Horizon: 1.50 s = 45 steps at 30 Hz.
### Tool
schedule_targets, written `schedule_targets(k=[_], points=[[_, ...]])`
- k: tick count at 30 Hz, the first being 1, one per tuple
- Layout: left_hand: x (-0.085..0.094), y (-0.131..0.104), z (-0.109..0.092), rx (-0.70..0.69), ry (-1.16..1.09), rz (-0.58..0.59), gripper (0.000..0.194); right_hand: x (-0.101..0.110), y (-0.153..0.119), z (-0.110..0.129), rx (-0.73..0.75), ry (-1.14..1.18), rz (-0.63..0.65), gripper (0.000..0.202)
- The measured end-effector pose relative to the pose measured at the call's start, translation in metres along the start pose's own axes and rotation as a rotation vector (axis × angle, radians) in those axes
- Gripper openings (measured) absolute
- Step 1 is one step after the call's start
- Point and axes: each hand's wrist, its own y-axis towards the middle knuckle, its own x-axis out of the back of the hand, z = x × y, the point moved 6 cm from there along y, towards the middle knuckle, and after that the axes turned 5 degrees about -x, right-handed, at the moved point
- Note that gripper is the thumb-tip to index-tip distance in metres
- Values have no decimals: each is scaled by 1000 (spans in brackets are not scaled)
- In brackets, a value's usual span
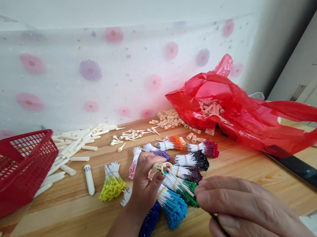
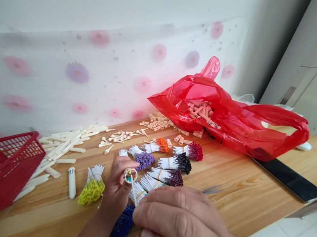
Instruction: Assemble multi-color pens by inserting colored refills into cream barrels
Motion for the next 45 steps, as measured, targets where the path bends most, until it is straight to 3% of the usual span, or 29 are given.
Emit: schedule_targets(k=[5,14,18,20,24,28,36,41,45], points=[[0,1,0,-6,-3,-22,38,-5,-7,0,-12,-32,-157,10],[0,1,1,-9,-29,-12,34,-6,-2,0,103,-92,-26,19],[0,2,-1,-12,-34,-4,35,-6,-1,4,96,-55,-65,12],[0,3,-2,-10,-41,9,36,-3,0,4,53,-4,-86,8],[-1,2,-2,-18,-88,54,39,4,4,-4,-78,138,-13,15],[-5,-1,-1,-2,-188,126,38,13,6,-12,-201,271,-116,20],[-6,1,-8,45,-222,163,26,-6,1,-16,-263,493,87,35],[-8,0,-6,35,-195,194,18,-12,6,-16,-203,437,-58,29],[-9,-2,-1,47,-160,218,21,-30,8,-19,-170,383,-111,20]])
